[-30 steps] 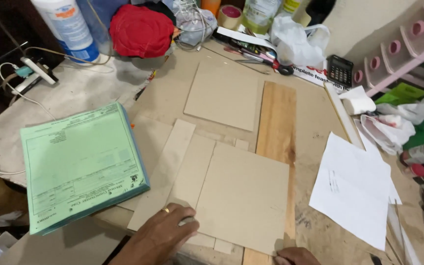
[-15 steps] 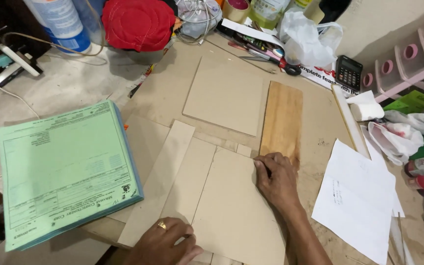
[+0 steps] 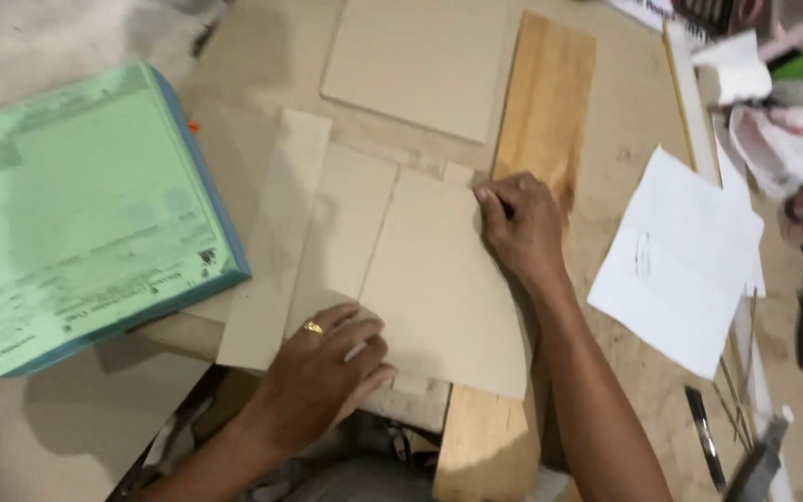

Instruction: The person uses a utility knife and a wooden guide to cut cardboard sheets into smaller pieces on a workbench, then organizes the cut pieces.

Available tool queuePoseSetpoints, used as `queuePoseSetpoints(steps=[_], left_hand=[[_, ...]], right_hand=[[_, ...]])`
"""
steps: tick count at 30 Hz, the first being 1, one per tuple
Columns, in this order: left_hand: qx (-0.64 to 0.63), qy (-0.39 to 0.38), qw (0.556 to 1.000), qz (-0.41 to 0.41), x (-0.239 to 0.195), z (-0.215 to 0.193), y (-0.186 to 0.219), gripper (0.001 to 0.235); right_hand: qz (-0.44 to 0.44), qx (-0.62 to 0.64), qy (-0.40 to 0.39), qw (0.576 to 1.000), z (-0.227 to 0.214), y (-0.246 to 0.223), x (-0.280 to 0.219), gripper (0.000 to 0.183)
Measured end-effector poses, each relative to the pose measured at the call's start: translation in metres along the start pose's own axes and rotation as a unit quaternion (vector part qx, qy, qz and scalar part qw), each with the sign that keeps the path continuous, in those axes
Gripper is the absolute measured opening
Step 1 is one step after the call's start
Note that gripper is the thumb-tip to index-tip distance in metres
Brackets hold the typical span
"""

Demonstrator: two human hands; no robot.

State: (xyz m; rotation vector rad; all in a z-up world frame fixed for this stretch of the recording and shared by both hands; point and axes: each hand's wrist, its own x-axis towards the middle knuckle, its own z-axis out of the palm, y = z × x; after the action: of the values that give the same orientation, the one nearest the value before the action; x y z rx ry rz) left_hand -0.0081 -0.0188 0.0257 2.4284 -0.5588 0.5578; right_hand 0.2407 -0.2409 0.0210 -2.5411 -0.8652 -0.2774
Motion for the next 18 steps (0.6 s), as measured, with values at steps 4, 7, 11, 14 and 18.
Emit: queuePoseSetpoints(steps=[4, 7, 11, 14, 18], left_hand=[[0.032, 0.007, 0.999, -0.009, 0.008, -0.006, 0.008, 0.03], [0.049, 0.038, 0.998, 0.006, 0.012, -0.008, 0.011, 0.028], [0.058, 0.045, 0.997, 0.006, 0.004, 0.001, 0.013, 0.029], [0.063, 0.04, 0.997, 0.011, 0.005, -0.002, 0.016, 0.022], [0.088, 0.01, 0.996, 0.001, 0.003, -0.007, 0.019, 0.017]], right_hand=[[0.03, -0.004, 0.002, 1.0, -0.004, -0.003, 0.007, 0.03], [0.056, -0.009, -0.011, 0.998, -0.004, -0.005, 0.011, 0.026], [0.048, -0.004, -0.022, 0.999, -0.009, -0.006, 0.009, 0.024], [-0.009, 0.029, -0.022, 0.999, -0.027, -0.007, 0.0, 0.023], [0.034, 0.0, 0.002, 0.999, -0.046, 0.002, -0.038, 0.042]])
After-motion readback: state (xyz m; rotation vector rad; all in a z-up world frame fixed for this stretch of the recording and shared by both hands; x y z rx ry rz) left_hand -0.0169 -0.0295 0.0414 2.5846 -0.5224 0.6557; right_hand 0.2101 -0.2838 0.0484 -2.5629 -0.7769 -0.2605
